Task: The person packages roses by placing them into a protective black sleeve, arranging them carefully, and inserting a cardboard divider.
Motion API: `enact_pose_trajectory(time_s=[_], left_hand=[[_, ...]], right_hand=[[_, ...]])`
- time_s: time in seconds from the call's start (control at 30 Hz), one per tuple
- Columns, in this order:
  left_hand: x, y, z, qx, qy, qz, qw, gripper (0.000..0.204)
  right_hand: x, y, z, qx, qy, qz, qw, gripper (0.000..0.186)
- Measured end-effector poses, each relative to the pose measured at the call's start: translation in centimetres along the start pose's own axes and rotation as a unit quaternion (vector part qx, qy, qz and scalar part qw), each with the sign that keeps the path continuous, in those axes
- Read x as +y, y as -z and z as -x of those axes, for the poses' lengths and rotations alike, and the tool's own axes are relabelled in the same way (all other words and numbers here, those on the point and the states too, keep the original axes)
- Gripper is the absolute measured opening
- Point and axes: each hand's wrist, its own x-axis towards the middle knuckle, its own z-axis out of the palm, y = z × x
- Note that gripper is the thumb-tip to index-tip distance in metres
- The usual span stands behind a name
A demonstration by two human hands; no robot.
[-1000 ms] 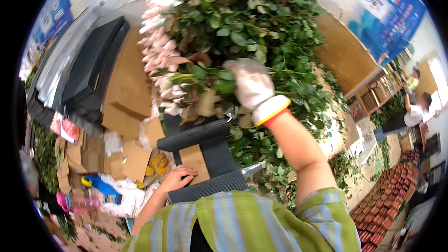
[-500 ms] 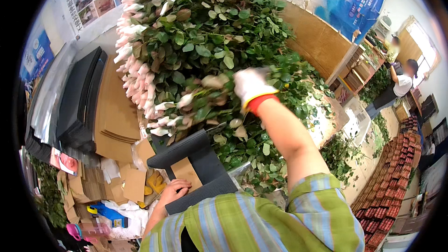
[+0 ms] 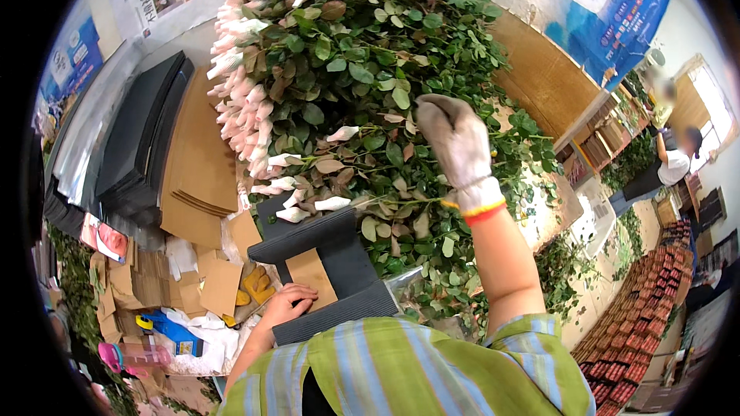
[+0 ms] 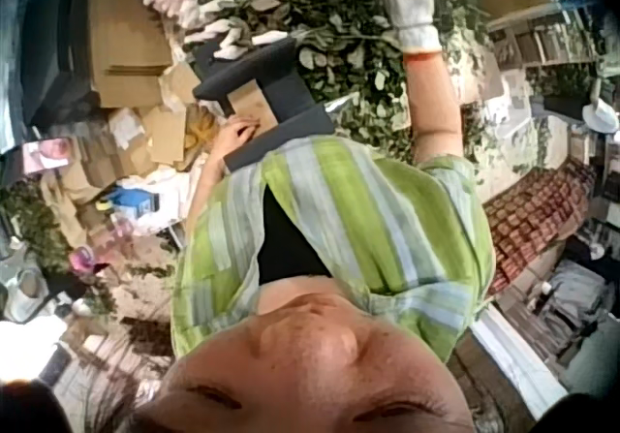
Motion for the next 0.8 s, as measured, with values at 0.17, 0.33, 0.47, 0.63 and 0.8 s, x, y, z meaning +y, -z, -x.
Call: enact_pose_trajectory(time_s=[0.17, 0.33, 0.47, 0.63, 0.8], left_hand=[[-0.1, 0.2, 0.2, -0.013, 0.020, -0.008, 1.000, 0.015], [0.4, 0.7, 0.1, -0.029, 0.029, -0.004, 0.999, 0.016], [0.7, 0.6, -0.2, -0.031, 0.030, -0.013, 0.999, 0.017], [-0.3, 0.1, 1.1, -0.015, 0.023, -0.002, 1.000, 0.018], [-0.9, 0.9, 0.5, -0.030, 0.086, 0.147, 0.985, 0.019]], right_hand=[[4.2, 1.2, -0.9, -0.050, 0.201, 0.358, 0.911, 0.026], [11.9, -1.1, -6.9, -0.178, 0.014, 0.552, 0.814, 0.039], [15.7, 0.9, -10.2, -0.302, -0.060, 0.575, 0.758, 0.035], [2.7, 7.3, -3.6, -0.109, 0.143, 0.510, 0.841, 0.030], [-0.5, 10.9, 6.4, -0.299, 0.173, 0.400, 0.849, 0.032]])
